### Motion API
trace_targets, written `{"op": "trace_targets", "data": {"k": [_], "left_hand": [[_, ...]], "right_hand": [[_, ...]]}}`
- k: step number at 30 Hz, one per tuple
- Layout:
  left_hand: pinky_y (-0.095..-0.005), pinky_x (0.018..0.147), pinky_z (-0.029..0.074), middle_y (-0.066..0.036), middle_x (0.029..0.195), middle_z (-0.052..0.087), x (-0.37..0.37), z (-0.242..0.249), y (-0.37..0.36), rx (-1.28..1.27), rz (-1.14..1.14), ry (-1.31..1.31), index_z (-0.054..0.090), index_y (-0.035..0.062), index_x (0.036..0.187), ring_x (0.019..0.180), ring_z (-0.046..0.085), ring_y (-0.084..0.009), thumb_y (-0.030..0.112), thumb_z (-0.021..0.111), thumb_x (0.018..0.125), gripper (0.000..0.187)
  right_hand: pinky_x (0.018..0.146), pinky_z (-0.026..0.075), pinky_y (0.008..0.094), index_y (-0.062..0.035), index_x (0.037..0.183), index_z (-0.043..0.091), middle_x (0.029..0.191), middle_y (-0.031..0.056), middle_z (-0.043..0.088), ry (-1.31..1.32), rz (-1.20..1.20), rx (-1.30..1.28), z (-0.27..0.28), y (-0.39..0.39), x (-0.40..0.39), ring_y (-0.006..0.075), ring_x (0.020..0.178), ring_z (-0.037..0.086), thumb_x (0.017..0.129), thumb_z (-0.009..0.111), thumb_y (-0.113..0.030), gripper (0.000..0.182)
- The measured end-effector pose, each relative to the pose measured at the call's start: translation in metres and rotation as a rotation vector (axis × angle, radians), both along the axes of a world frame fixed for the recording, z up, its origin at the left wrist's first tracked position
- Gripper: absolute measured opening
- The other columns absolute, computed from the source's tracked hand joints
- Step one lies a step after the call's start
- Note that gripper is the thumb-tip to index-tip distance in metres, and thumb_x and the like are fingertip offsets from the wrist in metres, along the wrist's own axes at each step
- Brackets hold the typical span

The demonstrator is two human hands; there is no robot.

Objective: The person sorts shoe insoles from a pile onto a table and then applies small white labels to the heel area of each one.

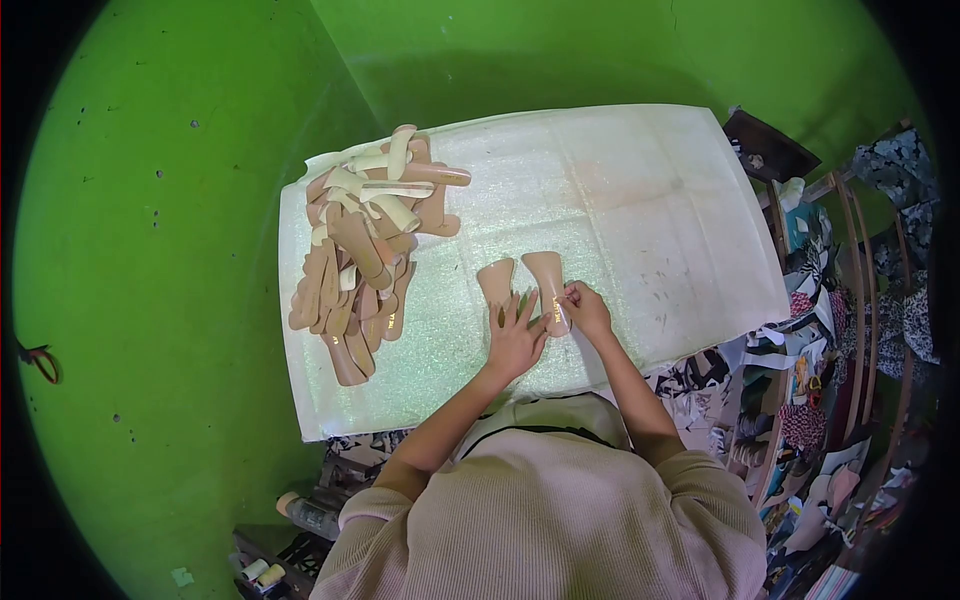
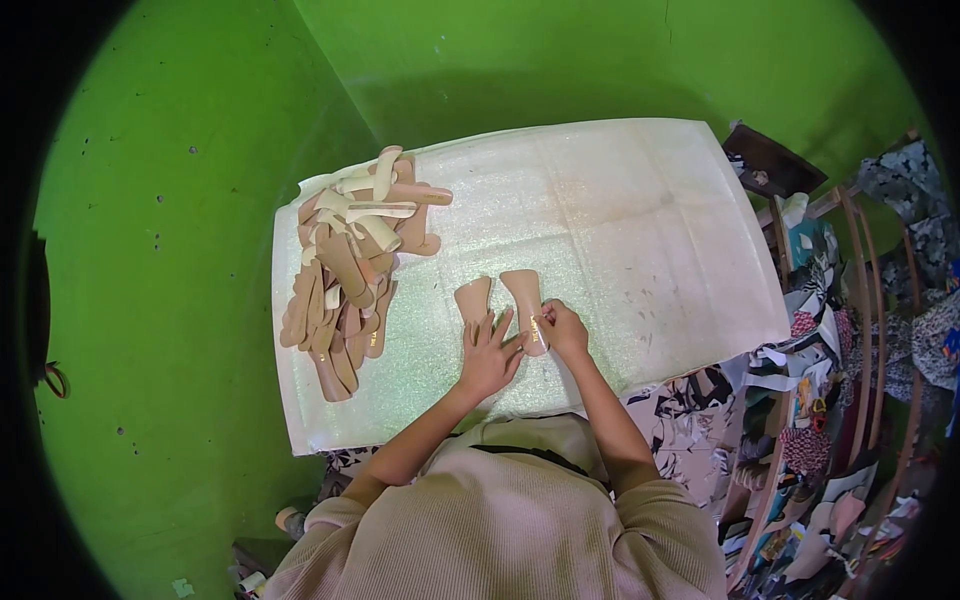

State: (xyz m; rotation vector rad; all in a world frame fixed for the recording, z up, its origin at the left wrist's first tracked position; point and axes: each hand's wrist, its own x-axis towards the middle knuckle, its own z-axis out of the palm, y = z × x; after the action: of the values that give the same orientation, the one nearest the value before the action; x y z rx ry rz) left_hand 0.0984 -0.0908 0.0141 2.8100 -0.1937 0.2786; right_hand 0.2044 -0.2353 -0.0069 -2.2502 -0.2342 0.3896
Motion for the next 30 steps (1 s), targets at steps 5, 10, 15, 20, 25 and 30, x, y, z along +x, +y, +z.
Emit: {"op": "trace_targets", "data": {"k": [5,10,15,20,25,30], "left_hand": [[-0.0591,0.095,0.022,-0.011,0.136,0.033,0.0,0.0,-0.001,-0.006,0.005,-0.01,0.06,0.0208,0.11,0.12,0.033,-0.0364,0.028,0.057,0.077,0.034],[-0.0588,0.094,0.022,-0.011,0.135,0.034,0.0,-0.001,-0.001,-0.017,0.005,-0.021,0.061,0.0205,0.108,0.12,0.033,-0.0363,0.027,0.058,0.077,0.032],[-0.0589,0.094,0.022,-0.011,0.135,0.034,0.0,-0.002,0.0,-0.015,0.014,-0.022,0.062,0.0203,0.106,0.12,0.033,-0.0361,0.027,0.058,0.077,0.031],[-0.0585,0.094,0.023,-0.013,0.136,0.032,-0.002,-0.001,-0.001,-0.011,0.023,-0.009,0.059,0.0212,0.111,0.12,0.032,-0.0358,0.027,0.057,0.077,0.034],[-0.0579,0.094,0.021,-0.016,0.138,0.028,-0.011,0.007,0.001,-0.066,0.092,-0.002,0.054,0.022,0.118,0.123,0.03,-0.0347,0.026,0.057,0.078,0.04],[-0.0579,0.095,0.02,-0.018,0.139,0.025,-0.026,0.01,0.015,-0.092,0.219,-0.018,0.049,0.0219,0.123,0.124,0.029,-0.0351,0.025,0.057,0.077,0.047]], "right_hand": [[0.059,0.045,0.0314,-0.0078,0.091,0.056,0.072,0.0063,0.06,0.034,-0.003,-0.054,0.001,0.0,0.001,0.0196,0.065,0.059,0.075,0.065,-0.022,0.023],[0.058,0.045,0.0302,-0.0047,0.087,0.055,0.07,0.0066,0.058,-0.012,-0.015,-0.092,0.012,0.004,-0.003,0.0177,0.063,0.057,0.073,0.067,-0.018,0.023],[0.063,0.045,0.0323,-0.0075,0.091,0.051,0.079,0.0063,0.056,-0.084,-0.025,-0.123,0.012,0.007,-0.006,0.0204,0.072,0.058,0.072,0.067,-0.016,0.026],[0.065,0.046,0.036,-0.0092,0.099,0.043,0.097,0.0082,0.049,-0.21,-0.006,-0.166,0.015,0.009,-0.01,0.0255,0.08,0.058,0.072,0.065,-0.015,0.036],[0.064,0.046,0.0425,-0.0076,0.101,0.041,0.102,0.0111,0.044,-0.211,0.036,-0.158,0.033,0.025,-0.016,0.0325,0.08,0.057,0.073,0.062,-0.016,0.037],[0.064,0.046,0.0407,-0.0068,0.102,0.042,0.102,0.011,0.045,-0.241,0.134,-0.041,0.043,0.051,-0.021,0.0315,0.086,0.054,0.075,0.06,-0.012,0.032]]}}
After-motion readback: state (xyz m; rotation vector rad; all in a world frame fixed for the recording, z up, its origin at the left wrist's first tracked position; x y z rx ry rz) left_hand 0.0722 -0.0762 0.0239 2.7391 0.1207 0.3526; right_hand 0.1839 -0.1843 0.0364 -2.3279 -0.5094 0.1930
